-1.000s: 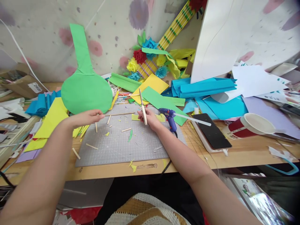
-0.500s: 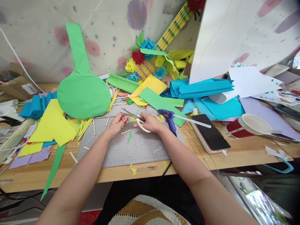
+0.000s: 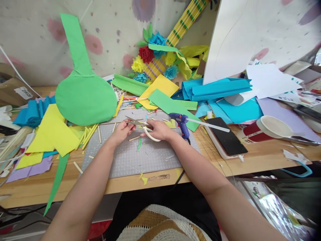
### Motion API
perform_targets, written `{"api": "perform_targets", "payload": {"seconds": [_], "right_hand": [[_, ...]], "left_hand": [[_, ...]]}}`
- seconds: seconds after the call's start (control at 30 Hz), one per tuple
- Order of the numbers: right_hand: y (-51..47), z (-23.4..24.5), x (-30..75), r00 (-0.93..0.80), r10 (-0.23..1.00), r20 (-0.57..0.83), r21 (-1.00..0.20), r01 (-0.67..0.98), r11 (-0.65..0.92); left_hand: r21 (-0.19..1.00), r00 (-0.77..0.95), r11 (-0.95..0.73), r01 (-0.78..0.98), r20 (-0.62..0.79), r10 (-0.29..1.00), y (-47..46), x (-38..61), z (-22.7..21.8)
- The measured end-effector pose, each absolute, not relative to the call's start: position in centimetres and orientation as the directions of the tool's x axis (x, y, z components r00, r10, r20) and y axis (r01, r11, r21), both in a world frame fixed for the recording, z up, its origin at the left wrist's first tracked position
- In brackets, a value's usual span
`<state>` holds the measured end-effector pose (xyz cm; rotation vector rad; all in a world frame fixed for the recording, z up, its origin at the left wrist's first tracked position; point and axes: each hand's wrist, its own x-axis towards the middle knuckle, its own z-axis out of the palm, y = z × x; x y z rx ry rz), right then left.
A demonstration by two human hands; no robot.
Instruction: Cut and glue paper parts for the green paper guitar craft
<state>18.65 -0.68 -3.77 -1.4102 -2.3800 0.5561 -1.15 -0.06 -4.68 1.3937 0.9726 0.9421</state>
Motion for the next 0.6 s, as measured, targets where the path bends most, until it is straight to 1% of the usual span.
{"api": "perform_targets", "payload": {"seconds": [0.17, 0.3, 0.43, 0.6], "right_hand": [[-0.75, -3.65, 18.51, -0.481, 0.875, 0.059, -0.510, 0.738, 0.441], [-0.72, -3.59, 18.22, -0.434, 0.900, 0.053, -0.500, 0.768, 0.400], [-0.77, -3.62, 18.06, -0.399, 0.914, 0.075, -0.495, 0.780, 0.382], [-0.63, -4.04, 18.12, -0.387, 0.914, 0.118, -0.546, 0.744, 0.386]], "left_hand": [[0.998, 0.342, -0.039, 0.053, 0.018, 0.939, -0.10, -1.31, -4.66], [0.997, 0.343, -0.042, 0.059, 0.019, 0.939, 0.02, -1.36, -4.76], [0.998, 0.349, -0.037, 0.046, 0.019, 0.937, -0.02, -1.33, -4.72], [0.999, 0.319, -0.036, 0.008, 0.032, 0.947, -0.23, -1.13, -4.47]]}}
